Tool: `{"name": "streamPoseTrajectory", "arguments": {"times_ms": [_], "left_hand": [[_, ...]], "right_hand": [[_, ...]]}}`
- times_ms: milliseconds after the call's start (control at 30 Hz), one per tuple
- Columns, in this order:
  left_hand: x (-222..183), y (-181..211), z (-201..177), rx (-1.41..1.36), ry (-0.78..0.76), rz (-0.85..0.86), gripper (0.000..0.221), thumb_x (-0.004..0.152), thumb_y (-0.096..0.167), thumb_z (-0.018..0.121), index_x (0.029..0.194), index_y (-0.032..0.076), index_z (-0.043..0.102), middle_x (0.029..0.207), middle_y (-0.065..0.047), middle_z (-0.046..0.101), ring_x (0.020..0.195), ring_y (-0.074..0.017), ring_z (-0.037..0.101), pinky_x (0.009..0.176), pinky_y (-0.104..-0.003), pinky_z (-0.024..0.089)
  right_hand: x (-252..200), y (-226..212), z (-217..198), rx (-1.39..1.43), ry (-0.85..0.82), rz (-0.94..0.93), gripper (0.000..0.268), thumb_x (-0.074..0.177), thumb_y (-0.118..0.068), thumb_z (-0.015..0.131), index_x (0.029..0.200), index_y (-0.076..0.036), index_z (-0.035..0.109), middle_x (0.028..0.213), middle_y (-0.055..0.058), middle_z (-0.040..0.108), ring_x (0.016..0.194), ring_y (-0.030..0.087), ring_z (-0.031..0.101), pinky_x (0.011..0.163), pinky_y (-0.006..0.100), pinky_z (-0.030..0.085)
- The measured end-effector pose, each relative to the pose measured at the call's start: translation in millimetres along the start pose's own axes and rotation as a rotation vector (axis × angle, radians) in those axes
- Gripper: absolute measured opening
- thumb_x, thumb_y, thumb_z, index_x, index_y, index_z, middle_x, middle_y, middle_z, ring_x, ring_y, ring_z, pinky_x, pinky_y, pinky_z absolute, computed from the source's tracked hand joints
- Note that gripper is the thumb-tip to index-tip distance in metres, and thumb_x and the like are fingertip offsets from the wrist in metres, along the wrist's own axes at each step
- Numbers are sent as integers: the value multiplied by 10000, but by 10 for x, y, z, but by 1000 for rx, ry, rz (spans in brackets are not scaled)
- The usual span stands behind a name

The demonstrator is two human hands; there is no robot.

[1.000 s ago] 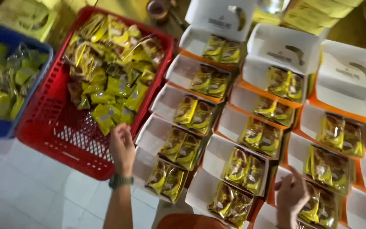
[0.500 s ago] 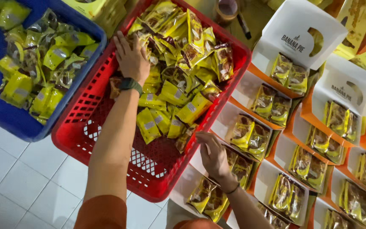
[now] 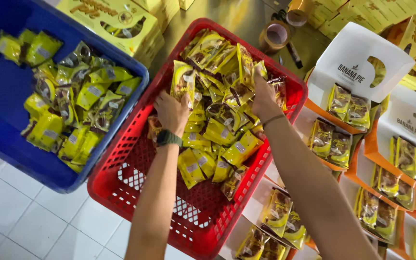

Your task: The person places individually wrapped yellow snacks into open white and orange cardboard boxes arranged on a metal table, moving between different boxes and two large plastic bins containing the snacks.

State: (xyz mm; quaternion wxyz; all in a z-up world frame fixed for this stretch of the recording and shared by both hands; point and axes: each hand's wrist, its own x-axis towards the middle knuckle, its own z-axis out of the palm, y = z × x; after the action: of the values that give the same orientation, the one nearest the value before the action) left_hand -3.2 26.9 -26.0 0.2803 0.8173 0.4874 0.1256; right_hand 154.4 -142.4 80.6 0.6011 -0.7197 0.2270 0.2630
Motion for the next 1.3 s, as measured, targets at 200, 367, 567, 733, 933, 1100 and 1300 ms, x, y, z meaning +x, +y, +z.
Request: {"name": "streamPoseTrajectory", "arguments": {"times_ms": [200, 367, 567, 733, 933, 1100, 1300], "left_hand": [[-308, -26, -50, -230, -239, -72, 635, 779, 597, 833, 1006, 41, 626, 869, -176, 715, 785, -375, 740, 602, -485, 595], [-887, 429, -850, -528, -480, -180, 803, 924, 403, 742, 1437, -87, 365, 1233, -346, 623, 1143, -490, 644, 882, -605, 548], [-1412, -144, -753, -941, -487, -169, 645, 1008, 213, 666, 1470, -70, 315, 1541, -324, 383, 1472, -461, 310, 1204, -604, 226], [-1903, -623, -584, -1245, -537, -330, 766, 962, 330, 652, 1573, 54, 280, 1580, -212, 397, 1467, -403, 362, 1217, -596, 240], [-2389, -703, -686, -1024, -423, 126, 604, 848, -21, 708, 1422, 52, 538, 1391, -149, 600, 1296, -321, 563, 1053, -458, 483], [-2647, -312, -1010, -1534, -654, -278, 703, 819, 6, 722, 1468, 63, 460, 1396, -205, 585, 1255, -369, 583, 1059, -537, 463], [-2855, -252, -919, -1485, -586, -353, 569, 956, 219, 654, 1442, 30, 428, 1289, -211, 579, 1191, -345, 579, 1056, -543, 449]], "right_hand": [[88, 212, 155, 132, -25, -12, 504, 769, -280, 922, 1036, 60, 664, 976, 195, 739, 848, 330, 782, 737, 459, 672], [-435, 673, -368, 25, -236, 97, 534, 750, -266, 926, 1112, -82, 579, 985, 133, 658, 840, 404, 684, 730, 526, 618], [-822, 1343, -867, -596, -186, -166, 976, 757, -190, 806, 1572, -74, 282, 1383, 203, 621, 1272, 409, 592, 1049, 554, 502], [-1176, 1738, -918, -599, -239, -840, 618, 878, -189, 697, 1434, -15, 491, 1284, 281, 566, 1201, 477, 558, 1003, 582, 496], [-1988, 1360, -1078, -448, -710, -473, 656, 989, -478, 562, 1543, -154, 428, 1398, 236, 586, 1323, 427, 537, 1085, 540, 454], [-2125, 1595, -1294, -457, -706, -492, 644, 947, -415, 675, 1510, -158, 496, 1390, 253, 602, 1315, 393, 564, 1106, 527, 452], [-2196, 1855, -1458, 13, -552, -279, 707, 787, -74, 871, 1426, -55, 569, 1237, 174, 689, 1096, 225, 638, 932, 385, 580]]}}
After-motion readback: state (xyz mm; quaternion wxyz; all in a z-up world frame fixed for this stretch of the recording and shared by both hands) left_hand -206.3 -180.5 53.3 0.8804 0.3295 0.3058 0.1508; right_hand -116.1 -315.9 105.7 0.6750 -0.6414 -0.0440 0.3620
